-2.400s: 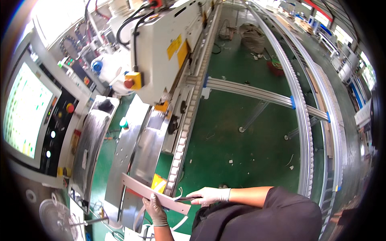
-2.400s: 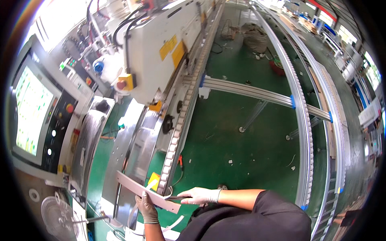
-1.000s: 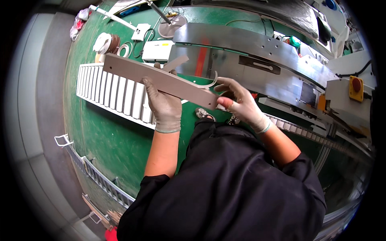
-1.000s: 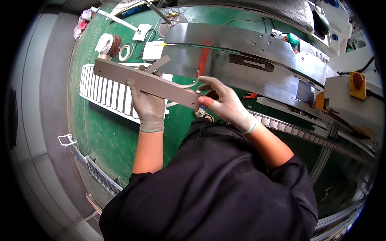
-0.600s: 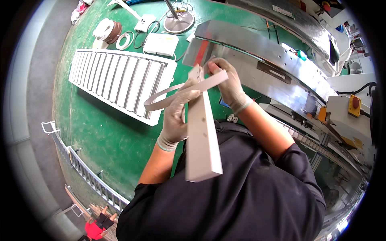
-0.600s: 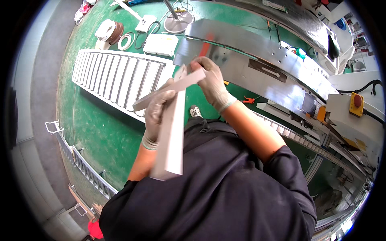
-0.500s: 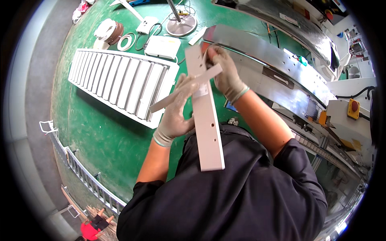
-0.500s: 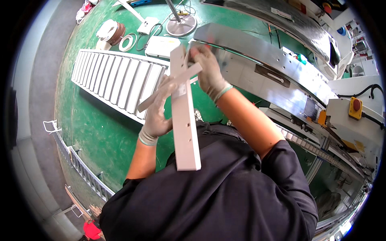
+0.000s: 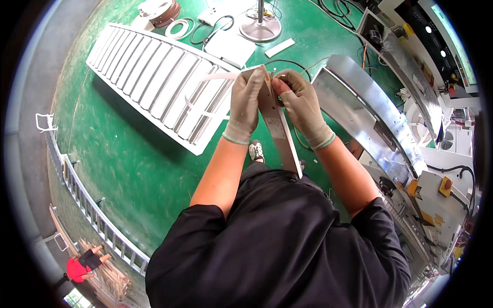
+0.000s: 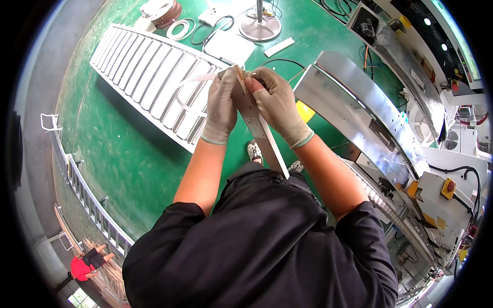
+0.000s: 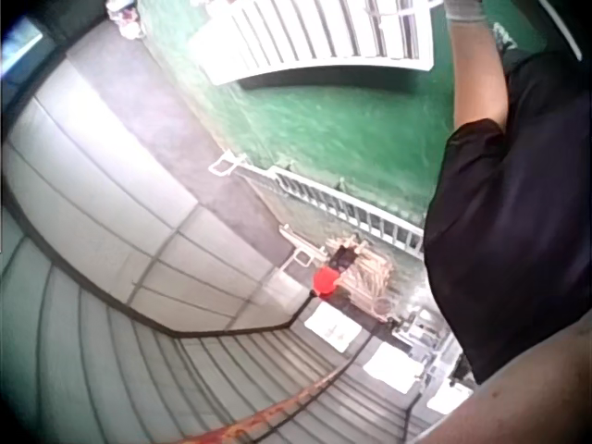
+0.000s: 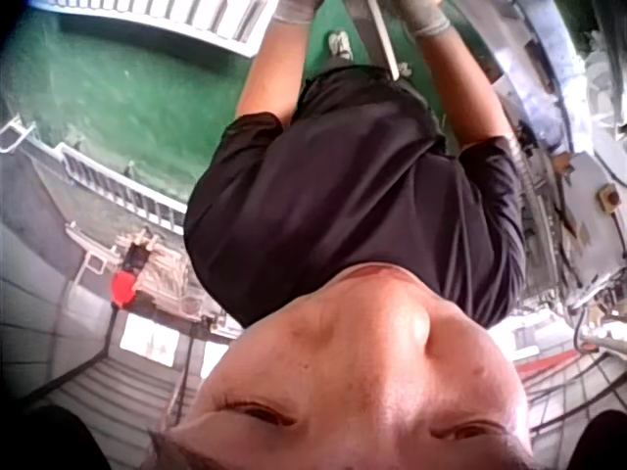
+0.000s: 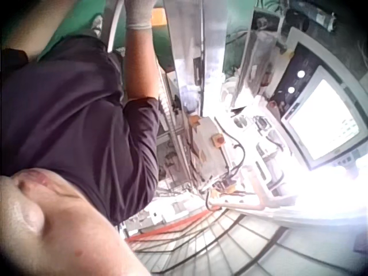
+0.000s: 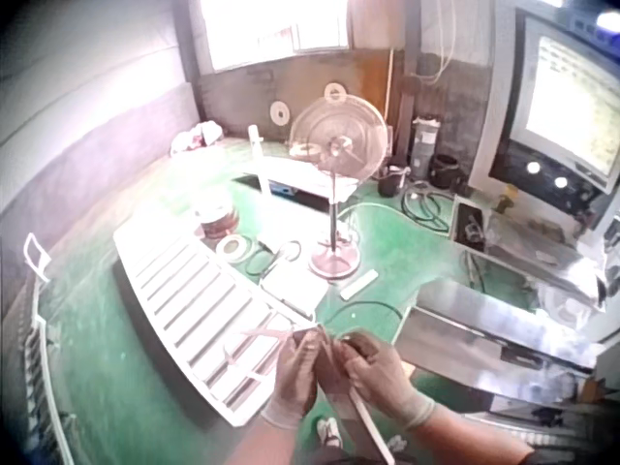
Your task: The person applies edge banding to a wooden piece by hand and using a machine, smoothing the edges and ensuring it is properly attached.
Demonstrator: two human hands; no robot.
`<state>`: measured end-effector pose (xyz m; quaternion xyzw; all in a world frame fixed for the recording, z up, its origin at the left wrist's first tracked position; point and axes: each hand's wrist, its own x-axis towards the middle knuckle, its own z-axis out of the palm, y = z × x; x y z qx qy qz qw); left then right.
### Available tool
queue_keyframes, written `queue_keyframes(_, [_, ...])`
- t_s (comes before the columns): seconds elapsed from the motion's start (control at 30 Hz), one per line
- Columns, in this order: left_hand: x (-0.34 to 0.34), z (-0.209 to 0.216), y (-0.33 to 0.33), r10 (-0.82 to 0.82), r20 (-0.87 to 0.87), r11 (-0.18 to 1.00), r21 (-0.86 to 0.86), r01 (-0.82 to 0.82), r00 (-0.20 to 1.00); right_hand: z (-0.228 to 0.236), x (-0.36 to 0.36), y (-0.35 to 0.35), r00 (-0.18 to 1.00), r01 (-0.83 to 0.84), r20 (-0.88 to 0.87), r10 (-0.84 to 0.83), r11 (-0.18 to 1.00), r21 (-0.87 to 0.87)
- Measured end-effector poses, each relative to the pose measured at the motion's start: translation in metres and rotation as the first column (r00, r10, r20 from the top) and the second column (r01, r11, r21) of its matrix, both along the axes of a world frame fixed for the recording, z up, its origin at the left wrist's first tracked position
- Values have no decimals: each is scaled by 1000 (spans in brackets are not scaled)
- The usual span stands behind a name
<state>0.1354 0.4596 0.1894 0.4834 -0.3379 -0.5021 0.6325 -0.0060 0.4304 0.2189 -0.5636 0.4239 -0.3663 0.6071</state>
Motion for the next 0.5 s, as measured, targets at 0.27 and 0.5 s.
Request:
queue_keyframes(0.27, [23,-35,-43,103,-502,987,158,-26,859,-17,32,7,986,75,155,-54,988,-136])
queue_keyframes(0.5, [24,-51,-58,-44,-417,981,155,118,908,-26,39,-7,991,126,38,-129,990,65])
